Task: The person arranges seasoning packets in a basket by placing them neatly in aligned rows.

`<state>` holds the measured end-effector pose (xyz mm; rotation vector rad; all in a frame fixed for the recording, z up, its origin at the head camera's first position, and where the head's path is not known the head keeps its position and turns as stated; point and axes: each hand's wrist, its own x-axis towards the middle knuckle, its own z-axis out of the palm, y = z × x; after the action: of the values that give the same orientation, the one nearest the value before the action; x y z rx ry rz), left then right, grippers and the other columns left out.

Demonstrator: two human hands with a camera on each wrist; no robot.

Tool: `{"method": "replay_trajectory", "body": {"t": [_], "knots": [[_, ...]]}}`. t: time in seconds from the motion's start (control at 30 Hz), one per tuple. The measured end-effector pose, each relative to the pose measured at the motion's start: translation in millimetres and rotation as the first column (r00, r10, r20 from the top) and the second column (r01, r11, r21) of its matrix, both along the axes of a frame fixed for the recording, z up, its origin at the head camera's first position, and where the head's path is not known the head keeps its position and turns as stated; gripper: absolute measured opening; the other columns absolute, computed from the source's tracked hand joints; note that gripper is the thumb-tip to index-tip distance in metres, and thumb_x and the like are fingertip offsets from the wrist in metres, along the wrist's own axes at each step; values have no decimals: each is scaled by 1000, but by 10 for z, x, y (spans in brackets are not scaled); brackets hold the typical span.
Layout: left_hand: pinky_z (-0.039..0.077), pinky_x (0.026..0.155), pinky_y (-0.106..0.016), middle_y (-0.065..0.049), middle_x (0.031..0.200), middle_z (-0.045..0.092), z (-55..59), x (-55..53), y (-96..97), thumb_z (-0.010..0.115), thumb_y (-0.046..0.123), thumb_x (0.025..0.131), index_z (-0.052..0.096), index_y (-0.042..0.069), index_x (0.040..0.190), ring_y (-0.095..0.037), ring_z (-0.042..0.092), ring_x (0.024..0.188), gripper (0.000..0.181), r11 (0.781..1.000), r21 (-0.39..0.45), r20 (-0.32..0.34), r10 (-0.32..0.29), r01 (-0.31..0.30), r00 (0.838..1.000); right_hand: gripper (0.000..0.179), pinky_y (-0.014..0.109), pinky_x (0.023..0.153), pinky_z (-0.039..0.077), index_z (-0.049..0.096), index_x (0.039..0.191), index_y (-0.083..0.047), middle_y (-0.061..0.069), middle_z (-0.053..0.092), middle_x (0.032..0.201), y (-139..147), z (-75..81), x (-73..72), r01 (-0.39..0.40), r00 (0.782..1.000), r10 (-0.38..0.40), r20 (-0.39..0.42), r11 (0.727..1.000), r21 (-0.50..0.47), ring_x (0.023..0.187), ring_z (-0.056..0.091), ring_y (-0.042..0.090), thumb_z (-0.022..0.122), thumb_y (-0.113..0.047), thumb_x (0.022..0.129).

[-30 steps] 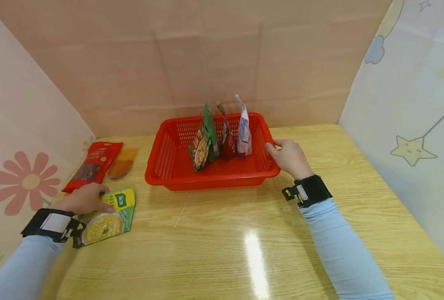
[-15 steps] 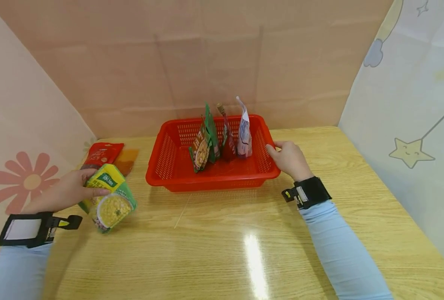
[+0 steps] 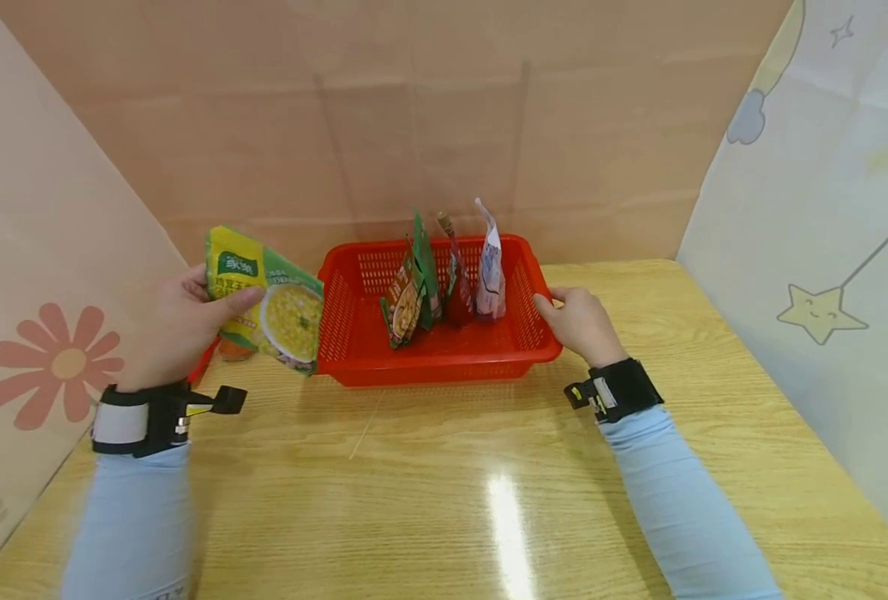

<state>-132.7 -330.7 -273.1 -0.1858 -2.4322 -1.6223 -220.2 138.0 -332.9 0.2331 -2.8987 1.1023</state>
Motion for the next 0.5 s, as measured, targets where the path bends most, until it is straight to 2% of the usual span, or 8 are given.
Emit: {"method": "replay_trajectory", "body": {"t": [0.1, 0.23, 0.27, 0.33, 0.5], "knots": [[58, 67, -25, 2, 95, 74, 17, -91, 246, 73, 19, 92, 65, 5, 115, -14, 72, 79, 29, 992, 121, -79, -17, 26, 997, 48, 27, 56, 52, 55, 136, 5, 19, 69, 91, -2, -19, -3, -4, 1000, 4, -3, 1000, -3, 66, 67, 23, 53, -30, 103], [59, 68, -28, -4, 95, 75, 20, -195, 536, 76, 16, 89, 67, 2, 113, -17, 72, 79, 29, 965, 244, -131, -62, 93, 989, 48, 28, 55, 52, 56, 135, 5, 18, 69, 90, -14, -23, 1, -4, 1000, 4, -3, 1000, -1, 64, 66, 23, 53, -30, 103], [59, 68, -29, -6, 96, 75, 17, -221, 601, 76, 14, 88, 67, 1, 112, -19, 72, 80, 29, 952, 282, -136, -80, 116, 987, 48, 28, 55, 52, 56, 135, 5, 18, 69, 89, -15, -23, -1, -3, 1000, 3, -1, 1000, 0, 64, 66, 23, 53, -30, 103], [59, 70, -29, -8, 96, 74, 5, -270, 718, 76, 12, 88, 67, 0, 112, -20, 72, 81, 29, 940, 309, -146, -105, 147, 984, 48, 28, 55, 51, 55, 136, 5, 18, 69, 90, -13, -20, -5, -2, 1000, 2, -2, 1000, 4, 64, 66, 23, 53, -30, 103], [59, 70, -30, -8, 96, 74, -42, -372, 963, 77, 17, 88, 66, 2, 113, -21, 72, 81, 31, 931, 325, -128, -133, 169, 983, 49, 27, 53, 50, 55, 136, 6, 20, 69, 91, -1, -11, -10, 0, 1000, 0, -5, 1000, 7, 64, 66, 23, 53, -30, 103]]}}
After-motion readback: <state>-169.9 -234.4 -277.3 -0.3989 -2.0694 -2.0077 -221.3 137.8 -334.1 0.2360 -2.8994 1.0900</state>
